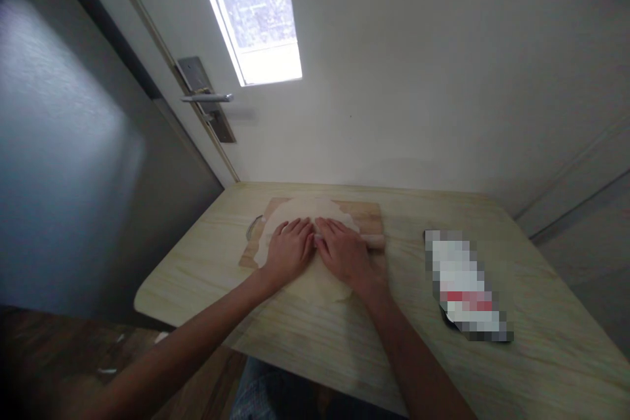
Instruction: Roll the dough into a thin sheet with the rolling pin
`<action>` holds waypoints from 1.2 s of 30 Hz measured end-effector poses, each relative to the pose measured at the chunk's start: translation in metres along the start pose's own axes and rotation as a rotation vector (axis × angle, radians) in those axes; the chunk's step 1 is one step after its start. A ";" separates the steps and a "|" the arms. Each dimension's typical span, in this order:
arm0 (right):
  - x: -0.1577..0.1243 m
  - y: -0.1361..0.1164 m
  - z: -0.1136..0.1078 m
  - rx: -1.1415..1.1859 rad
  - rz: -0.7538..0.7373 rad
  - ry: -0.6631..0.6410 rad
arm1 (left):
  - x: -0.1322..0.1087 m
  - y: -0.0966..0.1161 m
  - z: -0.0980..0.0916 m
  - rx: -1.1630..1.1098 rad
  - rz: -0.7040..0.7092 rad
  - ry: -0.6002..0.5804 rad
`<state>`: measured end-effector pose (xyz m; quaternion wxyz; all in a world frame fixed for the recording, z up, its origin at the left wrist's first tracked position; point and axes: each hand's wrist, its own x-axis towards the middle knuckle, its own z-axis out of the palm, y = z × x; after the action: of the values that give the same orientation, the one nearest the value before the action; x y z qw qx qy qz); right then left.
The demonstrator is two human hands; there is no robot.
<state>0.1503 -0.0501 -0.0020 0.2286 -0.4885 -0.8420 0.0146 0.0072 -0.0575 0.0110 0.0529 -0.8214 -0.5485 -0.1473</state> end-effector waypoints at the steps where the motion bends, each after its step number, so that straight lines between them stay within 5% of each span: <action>1: 0.002 0.000 0.000 -0.022 0.011 -0.014 | 0.000 0.002 0.003 0.021 0.003 0.010; 11: 0.043 0.010 0.006 -0.242 0.176 -0.129 | 0.046 -0.014 0.015 0.051 -0.060 -0.028; 17: 0.075 0.029 0.012 -0.229 0.264 -0.079 | 0.085 -0.026 0.025 -0.012 -0.206 -0.120; 22: 0.094 0.041 0.015 -0.251 0.272 0.003 | 0.108 -0.036 0.035 -0.042 -0.232 -0.082; 27: 0.107 0.046 0.014 -0.297 0.190 0.003 | 0.120 -0.039 0.039 -0.029 -0.191 -0.056; 36: 0.108 0.054 0.020 -0.226 0.301 -0.103 | 0.122 -0.041 0.042 -0.043 -0.228 -0.092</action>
<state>0.1413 0.0717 0.0070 0.1242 -0.6301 -0.7663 -0.0208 0.0203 0.0768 0.0050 -0.0068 -0.7603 -0.6371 -0.1263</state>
